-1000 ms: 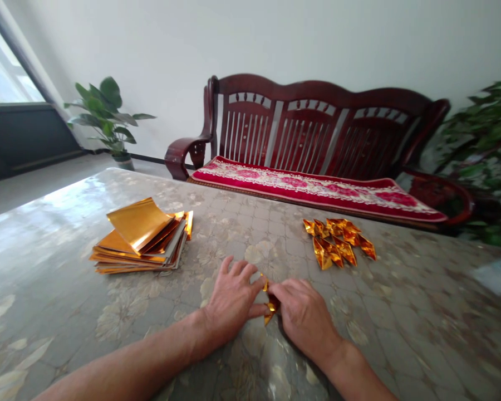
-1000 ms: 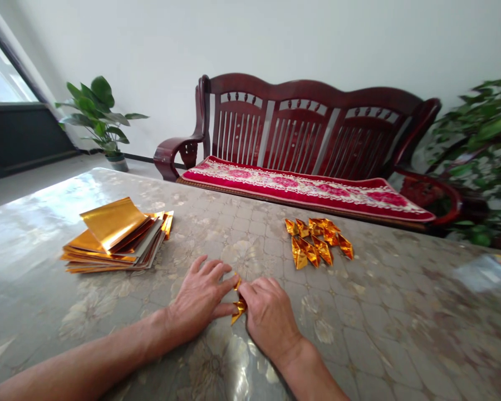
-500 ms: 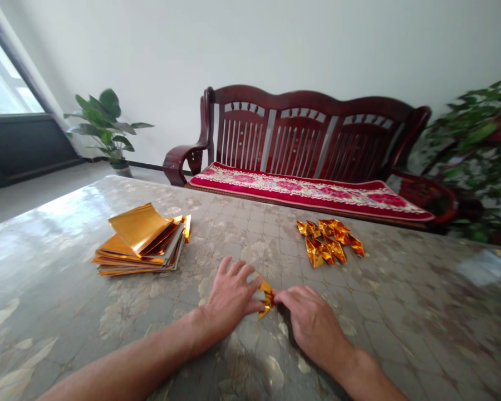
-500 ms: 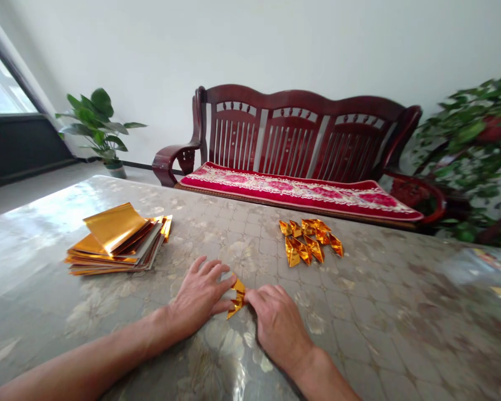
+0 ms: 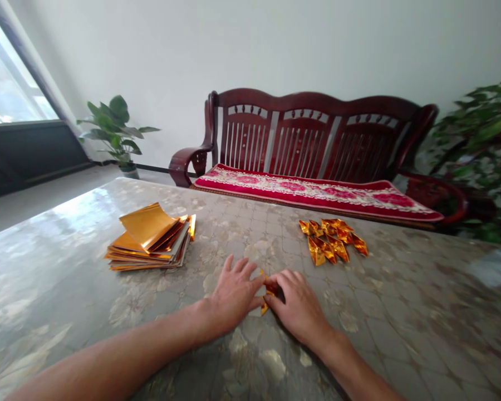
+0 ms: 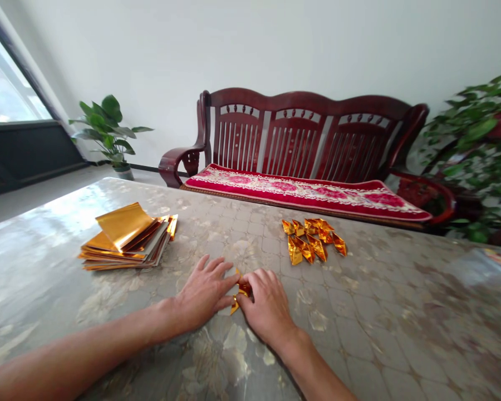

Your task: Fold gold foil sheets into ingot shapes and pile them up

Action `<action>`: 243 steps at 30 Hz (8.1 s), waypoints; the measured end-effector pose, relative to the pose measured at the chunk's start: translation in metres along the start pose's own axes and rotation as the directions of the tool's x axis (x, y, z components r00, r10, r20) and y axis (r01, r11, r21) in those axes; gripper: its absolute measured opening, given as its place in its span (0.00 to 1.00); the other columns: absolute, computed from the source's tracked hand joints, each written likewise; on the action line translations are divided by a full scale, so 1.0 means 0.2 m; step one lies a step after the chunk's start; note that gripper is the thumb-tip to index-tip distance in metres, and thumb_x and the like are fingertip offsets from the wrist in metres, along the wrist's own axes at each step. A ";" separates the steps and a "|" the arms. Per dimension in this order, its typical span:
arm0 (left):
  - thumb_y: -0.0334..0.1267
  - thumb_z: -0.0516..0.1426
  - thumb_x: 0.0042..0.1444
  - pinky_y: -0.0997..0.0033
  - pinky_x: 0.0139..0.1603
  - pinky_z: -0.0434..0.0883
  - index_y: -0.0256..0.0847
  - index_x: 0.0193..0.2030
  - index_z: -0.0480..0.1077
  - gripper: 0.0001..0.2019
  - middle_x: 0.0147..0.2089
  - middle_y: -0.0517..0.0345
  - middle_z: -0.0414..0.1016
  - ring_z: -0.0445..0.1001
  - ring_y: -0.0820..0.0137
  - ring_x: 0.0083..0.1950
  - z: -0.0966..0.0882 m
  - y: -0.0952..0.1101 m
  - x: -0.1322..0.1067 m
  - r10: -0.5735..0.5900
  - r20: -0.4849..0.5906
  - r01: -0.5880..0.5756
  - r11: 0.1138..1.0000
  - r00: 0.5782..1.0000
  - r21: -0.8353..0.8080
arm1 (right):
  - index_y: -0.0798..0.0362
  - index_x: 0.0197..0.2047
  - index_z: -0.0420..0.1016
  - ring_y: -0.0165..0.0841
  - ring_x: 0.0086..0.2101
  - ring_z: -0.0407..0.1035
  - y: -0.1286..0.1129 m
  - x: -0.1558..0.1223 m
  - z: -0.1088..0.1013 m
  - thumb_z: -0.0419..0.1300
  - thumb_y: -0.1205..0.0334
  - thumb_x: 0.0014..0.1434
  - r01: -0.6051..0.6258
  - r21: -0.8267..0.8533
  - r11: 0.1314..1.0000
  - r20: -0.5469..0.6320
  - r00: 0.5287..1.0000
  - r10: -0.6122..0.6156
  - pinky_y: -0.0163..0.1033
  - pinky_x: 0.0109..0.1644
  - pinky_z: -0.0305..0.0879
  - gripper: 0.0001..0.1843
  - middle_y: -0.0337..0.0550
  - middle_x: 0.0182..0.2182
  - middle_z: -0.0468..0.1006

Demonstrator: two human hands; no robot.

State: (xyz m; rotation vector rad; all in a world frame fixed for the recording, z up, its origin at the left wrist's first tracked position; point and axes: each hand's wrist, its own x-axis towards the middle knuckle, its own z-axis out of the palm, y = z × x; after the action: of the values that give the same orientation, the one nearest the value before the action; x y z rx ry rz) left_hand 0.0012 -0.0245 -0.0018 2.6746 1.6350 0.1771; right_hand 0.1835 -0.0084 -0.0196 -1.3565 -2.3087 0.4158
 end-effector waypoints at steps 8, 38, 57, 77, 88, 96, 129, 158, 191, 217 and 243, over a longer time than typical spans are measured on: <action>0.48 0.56 0.65 0.41 0.68 0.58 0.41 0.58 0.69 0.19 0.62 0.49 0.70 0.63 0.54 0.67 0.09 0.06 -0.02 -0.017 -0.086 0.018 1.000 0.996 0.014 | 0.48 0.42 0.73 0.40 0.44 0.64 0.00 -0.02 0.02 0.62 0.67 0.58 -0.002 -0.056 0.998 -0.018 1.000 0.001 0.44 0.48 0.59 0.08 0.40 0.40 0.74; 0.40 0.55 0.66 0.62 0.45 0.68 0.44 0.48 0.68 0.06 0.45 0.54 0.70 0.69 0.62 0.47 0.04 0.06 -0.04 0.109 -0.119 -0.100 0.992 0.987 0.077 | 0.51 0.47 0.77 0.42 0.54 0.63 -0.02 -0.10 -0.01 0.54 0.77 0.59 0.246 -0.146 0.958 -0.093 0.961 -0.261 0.49 0.59 0.62 0.18 0.45 0.44 0.78; 0.33 0.54 0.67 0.62 0.52 0.71 0.47 0.56 0.68 0.13 0.57 0.55 0.72 0.72 0.64 0.52 0.10 -0.08 -0.09 -0.014 -0.274 -0.005 0.998 0.962 -0.068 | 0.54 0.49 0.76 0.43 0.54 0.64 -0.05 -0.12 0.06 0.54 0.76 0.61 0.262 -0.188 0.947 -0.112 0.952 -0.286 0.50 0.61 0.62 0.17 0.49 0.45 0.77; 0.28 0.53 0.65 0.62 0.56 0.72 0.43 0.54 0.68 0.13 0.53 0.54 0.74 0.72 0.64 0.54 0.12 0.03 -0.10 0.009 -0.138 -0.017 0.998 0.990 -0.054 | 0.50 0.46 0.77 0.39 0.45 0.69 -0.02 -0.09 0.03 0.53 0.76 0.60 0.265 -0.075 0.961 -0.115 0.955 -0.273 0.46 0.53 0.67 0.17 0.45 0.41 0.78; 0.40 0.60 0.61 0.49 0.66 0.64 0.42 0.65 0.62 0.27 0.65 0.42 0.65 0.64 0.52 0.66 0.15 0.10 -0.16 0.023 -0.150 -0.020 1.000 0.988 0.022 | 0.49 0.35 0.72 0.38 0.39 0.69 0.01 -0.01 0.03 0.56 0.72 0.61 0.018 0.027 0.999 -0.155 0.988 -0.014 0.42 0.44 0.64 0.08 0.40 0.35 0.77; 0.38 0.59 0.61 0.50 0.68 0.63 0.37 0.64 0.63 0.25 0.62 0.44 0.68 0.64 0.52 0.65 0.12 0.12 -0.17 0.022 -0.116 -0.025 0.999 0.993 -0.023 | 0.48 0.38 0.70 0.42 0.41 0.67 0.02 0.06 0.07 0.62 0.64 0.57 -0.143 -0.081 0.986 -0.170 0.977 0.127 0.45 0.44 0.61 0.06 0.42 0.38 0.77; 0.36 0.64 0.55 0.57 0.59 0.66 0.43 0.63 0.66 0.28 0.57 0.51 0.73 0.69 0.57 0.57 0.13 -0.20 0.04 -0.225 -0.156 0.144 0.899 0.962 -0.413 | 0.44 0.41 0.79 0.37 0.40 0.67 0.10 0.22 -0.03 0.68 0.61 0.47 -0.169 0.078 0.982 0.090 0.983 0.162 0.36 0.40 0.56 0.15 0.36 0.35 0.79; 0.35 0.49 0.70 0.69 0.41 0.66 0.42 0.39 0.74 0.13 0.38 0.56 0.73 0.69 0.66 0.41 0.09 -0.21 0.00 0.031 -0.152 -0.063 0.976 0.988 -0.207 | 0.50 0.33 0.75 0.37 0.37 0.63 0.09 0.09 -0.02 0.62 0.64 0.64 0.293 -0.233 0.927 -0.061 0.947 -0.314 0.41 0.40 0.56 0.06 0.41 0.32 0.74; 0.34 0.61 0.59 0.75 0.36 0.64 0.41 0.31 0.70 0.06 0.32 0.64 0.72 0.71 0.72 0.35 0.12 -0.19 -0.03 -0.232 -0.138 0.085 0.747 0.963 -0.660 | 0.49 0.31 0.67 0.36 0.36 0.65 0.09 0.04 -0.01 0.64 0.70 0.58 0.171 0.004 0.985 -0.132 0.977 -0.169 0.39 0.39 0.57 0.11 0.38 0.30 0.73; 0.35 0.56 0.65 0.77 0.41 0.68 0.43 0.38 0.77 0.08 0.35 0.61 0.74 0.74 0.73 0.39 0.11 -0.12 -0.01 -0.099 -0.208 -0.055 0.778 0.973 -0.626 | 0.49 0.28 0.68 0.34 0.34 0.66 0.09 0.05 -0.01 0.62 0.67 0.61 0.207 0.128 0.970 -0.179 0.967 -0.182 0.39 0.40 0.60 0.10 0.38 0.28 0.73; 0.34 0.62 0.57 0.78 0.36 0.67 0.43 0.32 0.80 0.06 0.30 0.62 0.79 0.76 0.72 0.33 0.08 -0.14 -0.02 -0.226 -0.099 0.086 0.685 0.969 -0.723 | 0.49 0.40 0.80 0.34 0.36 0.68 0.18 0.06 -0.04 0.60 0.67 0.65 0.344 0.133 0.930 -0.165 0.933 -0.321 0.37 0.40 0.64 0.07 0.41 0.32 0.78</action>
State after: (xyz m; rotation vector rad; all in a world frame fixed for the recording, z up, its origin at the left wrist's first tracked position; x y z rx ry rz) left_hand -0.0243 -0.0146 -0.0205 1.9437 1.4062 0.8818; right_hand 0.2096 0.0202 -0.0272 -0.8649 -2.2757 0.3733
